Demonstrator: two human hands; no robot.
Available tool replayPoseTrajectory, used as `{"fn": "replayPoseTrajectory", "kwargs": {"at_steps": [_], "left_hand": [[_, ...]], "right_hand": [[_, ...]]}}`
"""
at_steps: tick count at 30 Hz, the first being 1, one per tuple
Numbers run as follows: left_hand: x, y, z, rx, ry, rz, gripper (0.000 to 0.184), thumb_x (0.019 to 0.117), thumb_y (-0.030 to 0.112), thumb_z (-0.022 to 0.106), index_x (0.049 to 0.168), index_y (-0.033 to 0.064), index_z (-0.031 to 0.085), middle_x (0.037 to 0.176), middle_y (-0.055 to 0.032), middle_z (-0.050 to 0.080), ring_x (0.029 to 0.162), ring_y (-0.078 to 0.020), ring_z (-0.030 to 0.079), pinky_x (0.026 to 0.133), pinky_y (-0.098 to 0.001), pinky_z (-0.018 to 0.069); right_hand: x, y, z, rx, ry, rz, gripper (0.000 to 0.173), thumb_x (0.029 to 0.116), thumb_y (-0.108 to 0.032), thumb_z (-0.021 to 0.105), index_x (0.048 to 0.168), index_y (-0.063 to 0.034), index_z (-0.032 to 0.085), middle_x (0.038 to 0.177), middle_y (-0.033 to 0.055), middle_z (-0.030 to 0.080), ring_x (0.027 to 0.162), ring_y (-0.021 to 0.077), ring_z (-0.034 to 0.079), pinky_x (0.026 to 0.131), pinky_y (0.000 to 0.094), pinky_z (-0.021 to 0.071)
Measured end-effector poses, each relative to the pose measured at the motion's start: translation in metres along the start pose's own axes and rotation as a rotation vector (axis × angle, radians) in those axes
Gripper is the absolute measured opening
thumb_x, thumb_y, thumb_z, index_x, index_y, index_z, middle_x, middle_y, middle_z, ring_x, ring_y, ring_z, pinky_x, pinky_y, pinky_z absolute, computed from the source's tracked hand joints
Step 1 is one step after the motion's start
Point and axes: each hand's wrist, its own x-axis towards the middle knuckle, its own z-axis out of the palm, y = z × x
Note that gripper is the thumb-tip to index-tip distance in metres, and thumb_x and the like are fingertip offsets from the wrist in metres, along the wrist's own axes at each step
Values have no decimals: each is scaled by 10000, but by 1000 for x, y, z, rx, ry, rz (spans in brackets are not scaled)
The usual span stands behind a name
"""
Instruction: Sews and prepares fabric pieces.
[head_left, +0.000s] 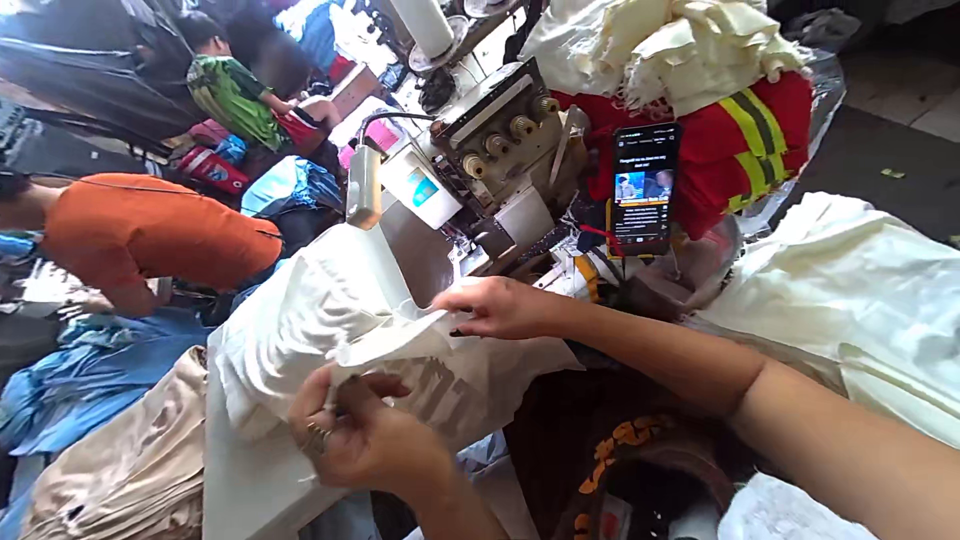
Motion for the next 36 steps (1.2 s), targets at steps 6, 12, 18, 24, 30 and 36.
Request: {"fn": "replayPoseTrajectory", "kwargs": {"at_steps": [6, 12, 18, 24, 30, 36], "left_hand": [[-30, -32, 27, -54, -293, 188, 151, 1004, 2, 567, 1090, -42, 683, 1153, -95, 675, 1138, -144, 638, 992, -304, 545], [97, -36, 5, 310, -98, 651, 244, 1050, 59, 485, 1175, -42, 669, 1263, -202, 655, 1278, -310, 578, 1115, -467, 430], [172, -51, 21, 541, -626, 435, 427, 1018, 103, 554, 1412, -60, 528, 1435, -288, 544, 1346, -406, 532, 1134, -550, 413], [47, -70, 37, 333, -838, 211, 208, 970, 107, 681, 1138, 2, 742, 1129, -176, 721, 1065, -288, 696, 957, -483, 551], [16, -67, 65, 255, -701, 220, 163, 911, 175, 769, 1016, 52, 749, 1032, -141, 678, 1025, -297, 625, 938, -487, 487], [22, -61, 65, 13, -787, 37, 113, 947, 113, 718, 1030, 36, 728, 995, -32, 738, 953, -80, 693, 900, -306, 564]], "right_hand": [[-57, 25, -25, -382, 198, 269, 408, 882, -161, 773, 1265, -66, 667, 1342, 146, 617, 1144, 308, 655, 914, 541, 569], [-59, 10, -4, 251, 5, 295, 447, 881, -26, 742, 1301, 32, 600, 1042, 173, 688, 918, 199, 657, 855, 373, 549], [-30, 2, -5, 604, 305, 465, 97, 951, 7, 638, 1047, 19, 630, 803, 40, 643, 694, 54, 597, 671, 243, 530], [-37, 20, 2, 618, 355, 561, 109, 951, -2, 661, 1056, 7, 636, 781, 48, 664, 651, 78, 622, 638, 265, 555], [-47, 22, 3, 414, 363, 421, 448, 926, 7, 675, 1337, -104, 535, 828, 98, 703, 652, 150, 664, 627, 331, 583], [-55, 20, -14, 333, 273, 321, 134, 1032, -121, 584, 1033, -23, 675, 857, 33, 655, 741, 64, 614, 679, 251, 532]]}}
